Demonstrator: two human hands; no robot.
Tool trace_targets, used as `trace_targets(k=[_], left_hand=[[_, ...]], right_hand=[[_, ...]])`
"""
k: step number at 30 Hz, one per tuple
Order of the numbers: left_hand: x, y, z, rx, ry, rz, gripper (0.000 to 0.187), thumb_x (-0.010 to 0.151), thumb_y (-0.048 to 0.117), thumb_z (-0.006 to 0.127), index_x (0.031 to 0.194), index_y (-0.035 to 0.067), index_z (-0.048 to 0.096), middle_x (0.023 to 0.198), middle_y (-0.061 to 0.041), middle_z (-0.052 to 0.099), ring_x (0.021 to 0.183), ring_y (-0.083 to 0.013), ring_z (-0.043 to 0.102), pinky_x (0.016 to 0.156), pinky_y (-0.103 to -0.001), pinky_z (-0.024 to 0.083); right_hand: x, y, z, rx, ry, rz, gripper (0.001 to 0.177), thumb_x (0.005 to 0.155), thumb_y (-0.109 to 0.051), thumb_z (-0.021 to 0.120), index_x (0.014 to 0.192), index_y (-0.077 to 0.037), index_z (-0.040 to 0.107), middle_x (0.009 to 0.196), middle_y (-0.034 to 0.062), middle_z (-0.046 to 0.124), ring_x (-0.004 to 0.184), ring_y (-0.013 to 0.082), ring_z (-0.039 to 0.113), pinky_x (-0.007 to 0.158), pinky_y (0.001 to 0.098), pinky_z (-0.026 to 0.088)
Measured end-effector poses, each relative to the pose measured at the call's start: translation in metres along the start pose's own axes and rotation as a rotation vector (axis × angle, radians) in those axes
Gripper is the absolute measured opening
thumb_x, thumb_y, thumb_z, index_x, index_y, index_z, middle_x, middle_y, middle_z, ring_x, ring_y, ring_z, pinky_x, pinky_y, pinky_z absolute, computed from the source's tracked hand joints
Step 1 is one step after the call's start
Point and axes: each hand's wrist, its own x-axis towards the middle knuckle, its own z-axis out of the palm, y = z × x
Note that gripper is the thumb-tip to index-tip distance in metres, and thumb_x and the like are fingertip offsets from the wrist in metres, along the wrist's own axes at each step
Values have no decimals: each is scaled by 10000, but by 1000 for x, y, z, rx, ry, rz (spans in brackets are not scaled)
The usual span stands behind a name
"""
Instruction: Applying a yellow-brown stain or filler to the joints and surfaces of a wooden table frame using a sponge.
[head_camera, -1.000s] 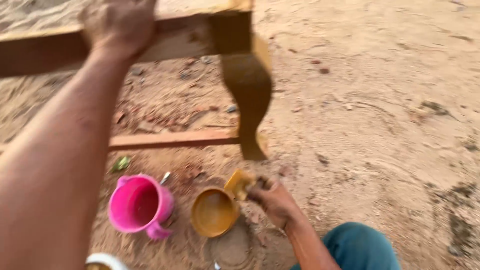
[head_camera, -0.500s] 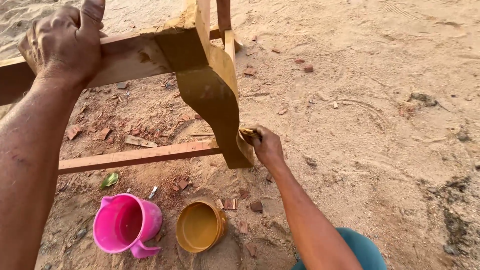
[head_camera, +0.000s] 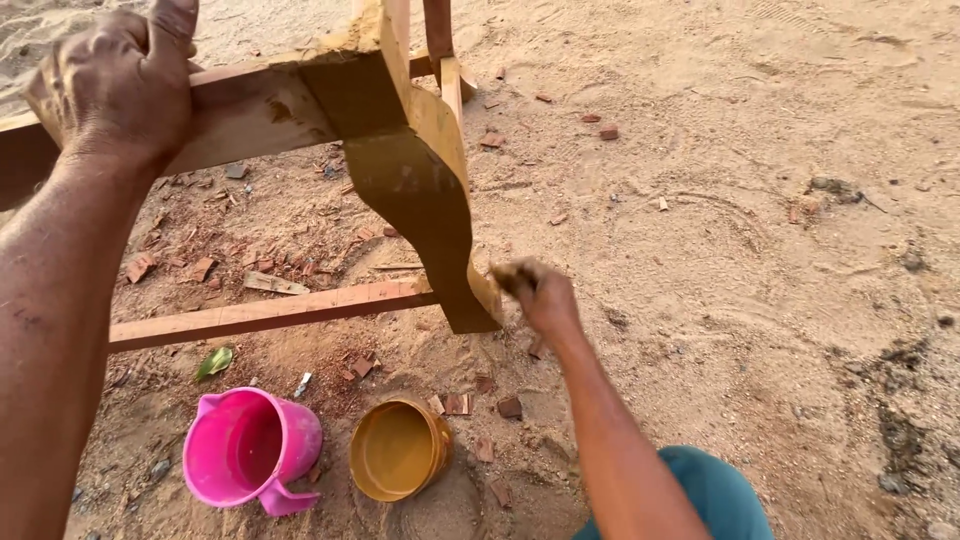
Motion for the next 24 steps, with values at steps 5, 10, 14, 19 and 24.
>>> trace_targets(k=[5, 10, 14, 19, 24], left_hand=[[-15, 52, -41, -7, -159, -199, 878, 1017, 840, 136, 953, 110, 620, 968, -182, 633, 1158, -326, 582, 1158, -674, 199], [2, -18, 14, 72, 206, 203, 771, 1164, 591, 190, 1000, 41, 705, 934, -274, 614, 1072, -476, 550, 915, -777, 158], [-6, 7, -6, 42, 72, 68, 796, 1157, 657, 202, 997, 42, 682, 1017, -255, 612, 1133, -450, 551, 969, -784, 268], [-10, 21, -19, 7, 1, 5, 787, 1160, 708, 247, 1048, 63, 684, 1062, -246, 615, 1107, -426, 540, 935, -735, 291], [6, -26, 22, 77, 150, 149, 635, 1134, 502, 298, 1254, -3, 664, 1065, -296, 619, 1086, -490, 557, 889, -823, 266]], right_hand=[[54, 27, 22, -135, 13, -119, 195, 1023, -148, 599, 1161, -155, 736, 1126, 65, 779, 895, 185, 734, 790, 343, 633], [36, 56, 39, -201, 14, -309, 239, 1005, -91, 577, 1137, -165, 761, 1135, 37, 776, 895, 91, 718, 782, 260, 593], [-26, 16, 12, -267, -89, -22, 249, 1028, -151, 544, 1159, -199, 750, 1149, 6, 737, 723, 113, 609, 626, 302, 546], [-2, 12, -1, -133, -85, 111, 218, 1029, -204, 574, 1131, -148, 758, 1092, 27, 764, 650, 86, 577, 558, 264, 527], [54, 34, 35, -318, 18, -129, 226, 1028, -187, 574, 1113, -121, 772, 1031, 74, 768, 709, 117, 650, 632, 304, 572]])
